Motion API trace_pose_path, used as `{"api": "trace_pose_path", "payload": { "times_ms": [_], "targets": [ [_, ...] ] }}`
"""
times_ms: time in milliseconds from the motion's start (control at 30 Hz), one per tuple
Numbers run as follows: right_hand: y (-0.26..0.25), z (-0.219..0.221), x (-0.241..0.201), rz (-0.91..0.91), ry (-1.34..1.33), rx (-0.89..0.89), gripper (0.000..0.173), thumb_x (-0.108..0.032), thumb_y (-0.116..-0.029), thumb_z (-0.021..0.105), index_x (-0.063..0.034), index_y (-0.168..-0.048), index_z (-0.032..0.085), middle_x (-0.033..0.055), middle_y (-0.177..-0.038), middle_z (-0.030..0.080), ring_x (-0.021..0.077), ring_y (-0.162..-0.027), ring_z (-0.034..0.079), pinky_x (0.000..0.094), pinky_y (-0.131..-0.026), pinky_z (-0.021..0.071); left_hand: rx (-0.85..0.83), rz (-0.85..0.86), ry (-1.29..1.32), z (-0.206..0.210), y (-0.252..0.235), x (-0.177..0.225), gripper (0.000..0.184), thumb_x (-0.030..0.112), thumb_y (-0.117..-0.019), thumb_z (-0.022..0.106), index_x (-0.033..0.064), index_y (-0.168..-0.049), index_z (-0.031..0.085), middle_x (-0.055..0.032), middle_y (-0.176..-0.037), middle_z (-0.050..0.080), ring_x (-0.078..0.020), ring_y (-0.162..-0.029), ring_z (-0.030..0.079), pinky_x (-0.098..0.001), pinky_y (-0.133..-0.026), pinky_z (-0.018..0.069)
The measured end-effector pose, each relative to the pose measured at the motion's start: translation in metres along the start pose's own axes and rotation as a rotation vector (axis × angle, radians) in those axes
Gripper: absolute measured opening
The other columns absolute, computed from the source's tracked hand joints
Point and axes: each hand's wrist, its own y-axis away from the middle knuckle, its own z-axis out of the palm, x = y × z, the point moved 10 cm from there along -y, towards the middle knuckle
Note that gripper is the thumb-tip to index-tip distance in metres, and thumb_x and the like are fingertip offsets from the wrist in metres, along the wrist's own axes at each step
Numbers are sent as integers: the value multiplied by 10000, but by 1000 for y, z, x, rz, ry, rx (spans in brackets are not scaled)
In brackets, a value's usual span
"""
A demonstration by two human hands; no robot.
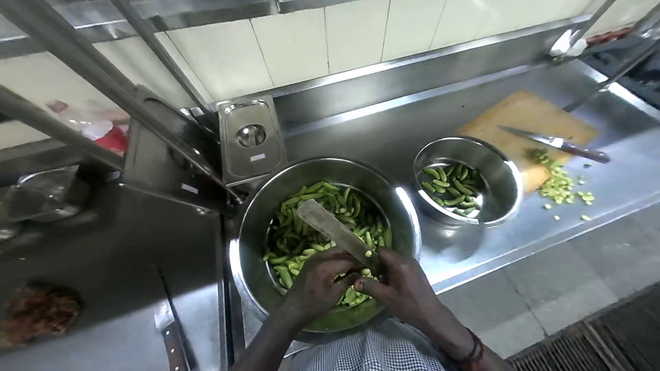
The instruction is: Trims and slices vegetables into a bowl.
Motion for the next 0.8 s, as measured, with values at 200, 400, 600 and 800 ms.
{"api": "trace_pose_path", "payload": {
  "times_ms": [200,400,600,800],
  "targets": [
    [0,1,0,-8,51,-8,488,-651,-880,664,-168,-836,619,-68,-617,511,68,-541,512,290,-512,461,66,19,-43,-1,4,7,123,193,-948,666,133,-934,773,61,-975,714,-16,-966,657,-207,-870,565],
    [5,11,-5,-56,-21,-37,534,-673,-917,597,-150,-838,672,-57,-610,529,72,-536,524,310,-508,477,234,-192,192,-8,9,-19,205,97,-926,691,147,-1121,731,27,-1210,683,-89,-1038,674,-303,-884,600],
    [1,-3,-5,-113,-25,58,477,-588,-1024,474,-169,-834,604,-59,-628,490,71,-539,497,293,-498,450,495,-799,1124,6,37,-58,138,59,-1011,543,81,-1023,678,-92,-802,648,-103,-570,573,-221,-519,511],
    [3,1,-9,-94,-2,60,493,-612,-793,776,-157,-934,648,-63,-751,588,40,-641,554,259,-580,506,361,-771,1547,37,41,-53,140,135,-1005,563,101,-1036,695,-64,-823,646,-50,-528,514,-173,-463,439]
  ]
}}
